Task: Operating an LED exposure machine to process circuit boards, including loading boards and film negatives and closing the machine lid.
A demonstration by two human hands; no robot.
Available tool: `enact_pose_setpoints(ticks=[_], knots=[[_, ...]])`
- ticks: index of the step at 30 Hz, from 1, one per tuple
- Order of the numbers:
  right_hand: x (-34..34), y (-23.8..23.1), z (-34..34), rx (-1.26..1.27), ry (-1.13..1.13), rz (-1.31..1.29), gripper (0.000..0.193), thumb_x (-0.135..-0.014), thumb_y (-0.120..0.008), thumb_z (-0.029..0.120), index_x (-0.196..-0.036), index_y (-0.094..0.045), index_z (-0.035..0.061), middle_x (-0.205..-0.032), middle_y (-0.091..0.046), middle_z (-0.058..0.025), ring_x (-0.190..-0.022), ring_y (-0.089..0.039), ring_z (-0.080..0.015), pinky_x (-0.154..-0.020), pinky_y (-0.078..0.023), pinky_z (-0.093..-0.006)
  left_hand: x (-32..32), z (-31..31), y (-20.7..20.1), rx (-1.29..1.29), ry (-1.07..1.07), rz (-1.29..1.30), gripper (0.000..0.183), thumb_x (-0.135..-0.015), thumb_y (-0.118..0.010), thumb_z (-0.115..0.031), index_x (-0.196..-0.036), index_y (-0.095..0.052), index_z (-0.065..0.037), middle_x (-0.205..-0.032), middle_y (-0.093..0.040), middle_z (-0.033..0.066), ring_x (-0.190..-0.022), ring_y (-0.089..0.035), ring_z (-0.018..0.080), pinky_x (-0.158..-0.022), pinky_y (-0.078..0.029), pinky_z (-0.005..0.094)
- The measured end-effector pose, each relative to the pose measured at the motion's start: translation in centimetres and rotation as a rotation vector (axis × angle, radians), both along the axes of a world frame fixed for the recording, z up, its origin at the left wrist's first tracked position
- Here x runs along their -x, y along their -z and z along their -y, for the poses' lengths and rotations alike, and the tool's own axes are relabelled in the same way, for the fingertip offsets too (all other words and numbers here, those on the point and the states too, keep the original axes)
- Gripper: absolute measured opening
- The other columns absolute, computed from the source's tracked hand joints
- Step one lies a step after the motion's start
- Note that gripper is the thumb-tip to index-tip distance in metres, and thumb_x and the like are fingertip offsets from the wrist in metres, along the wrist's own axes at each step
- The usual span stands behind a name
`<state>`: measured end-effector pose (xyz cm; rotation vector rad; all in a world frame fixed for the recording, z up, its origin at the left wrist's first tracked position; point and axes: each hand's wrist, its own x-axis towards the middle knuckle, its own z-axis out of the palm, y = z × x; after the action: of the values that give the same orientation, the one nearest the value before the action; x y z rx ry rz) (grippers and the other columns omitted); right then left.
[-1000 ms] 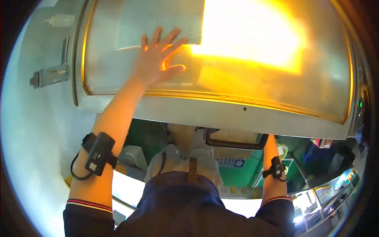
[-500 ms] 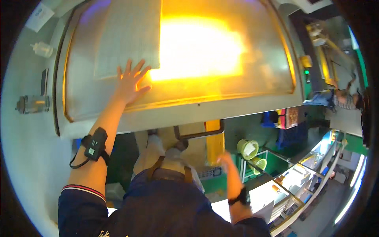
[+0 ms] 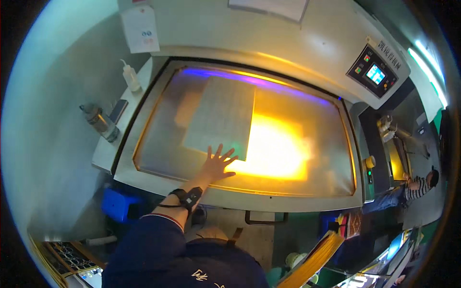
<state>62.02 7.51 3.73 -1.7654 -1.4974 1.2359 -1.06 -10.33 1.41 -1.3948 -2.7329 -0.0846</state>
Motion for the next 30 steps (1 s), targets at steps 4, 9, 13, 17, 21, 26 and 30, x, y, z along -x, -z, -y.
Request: enact_pose_setpoints(ticks=[4,9,13,17,21,26,30], knots=[[0.1,-2.2,-6.7,-0.405,-0.392,0.185,0.034,-0.076,-0.072,0.016,-0.107,-0.064,0.0049,-0.073,-0.064,-0.0087,-0.072,-0.067,-0.0289,-0.062,-0.05,-0.0423,-1.3,-1.7,0.0,0.064,-0.168,0.218,0.086,-0.087,-0.04,-0.077,-0.156,-0.023,-0.028,-0.165,-0.012,0.0014,-0.149,-0.008,0.0418,-0.112,-0.006,0.0741],[12.1,-10.3,-9.9,-0.729,-0.949,0.488,0.044,-0.071,-0.063,0.002,-0.114,-0.065,0.0111,-0.097,-0.069,-0.0169,-0.089,-0.066,-0.0379,-0.074,-0.052,-0.0462,-6.6,-2.1,-5.9,-0.29,0.013,0.466,0.093,-0.085,-0.062,-0.06,-0.157,-0.019,-0.018,-0.165,-0.01,0.007,-0.149,-0.007,0.045,-0.117,-0.012,0.0649],[21.7,-13.9,-10.7,-0.936,-1.267,0.529,0.049,-0.074,-0.061,-0.002,-0.12,-0.062,0.013,-0.121,-0.067,-0.0103,-0.104,-0.064,-0.0344,-0.089,-0.052,-0.0454,-10.0,-0.1,-10.7,-0.011,0.365,0.363,0.103,-0.078,-0.074,-0.054,-0.157,-0.018,-0.017,-0.164,-0.013,0.0091,-0.148,-0.013,0.0447,-0.115,-0.023,0.0619],[32.3,-12.3,-8.6,-1.111,-1.489,0.333,0.044,-0.08,-0.061,0.005,-0.122,-0.063,0.0161,-0.127,-0.066,-0.0053,-0.113,-0.063,-0.0318,-0.095,-0.051,-0.0432,-8.9,6.2,-7.8,0.017,0.17,0.512,0.085,-0.078,-0.074,-0.036,-0.152,-0.035,-0.019,-0.153,-0.041,0.0113,-0.13,-0.049,0.0406,-0.112,-0.033,0.0567],[39.3,-6.5,-5.0,-0.924,-1.708,0.354,0.048,-0.086,-0.057,0.01,-0.134,-0.055,0.0162,-0.141,-0.056,-0.004,-0.128,-0.055,-0.0291,-0.105,-0.045,-0.0439,-7.3,11.3,-9.1,0.33,-0.139,0.253,0.074,-0.079,-0.069,-0.018,-0.147,-0.041,-0.017,-0.145,-0.051,0.0078,-0.118,-0.059,0.0347,-0.105,-0.042,0.0514],[44.2,-5.0,-1.1,-0.917,-1.799,0.467,0.059,-0.085,-0.058,0.011,-0.143,-0.047,0.0144,-0.148,-0.048,-0.0085,-0.133,-0.049,-0.0309,-0.109,-0.041,-0.0462,-3.2,16.2,-6.8,0.364,-0.046,0.236,0.074,-0.081,-0.066,-0.013,-0.149,-0.038,-0.014,-0.146,-0.05,0.009,-0.121,-0.057,0.0376,-0.109,-0.037,0.0534],[50.1,-2.9,-3.0,-1.007,-1.773,0.417,0.069,-0.079,-0.06,0.004,-0.145,-0.044,0.0144,-0.147,-0.049,-0.0116,-0.132,-0.049,-0.0318,-0.104,-0.041,-0.0476,3.5,13.5,-7.6,0.241,-0.031,0.23,0.071,-0.081,-0.062,-0.006,-0.149,-0.041,-0.015,-0.146,-0.051,0.0086,-0.119,-0.057,0.0415,-0.105,-0.041,0.0503]])
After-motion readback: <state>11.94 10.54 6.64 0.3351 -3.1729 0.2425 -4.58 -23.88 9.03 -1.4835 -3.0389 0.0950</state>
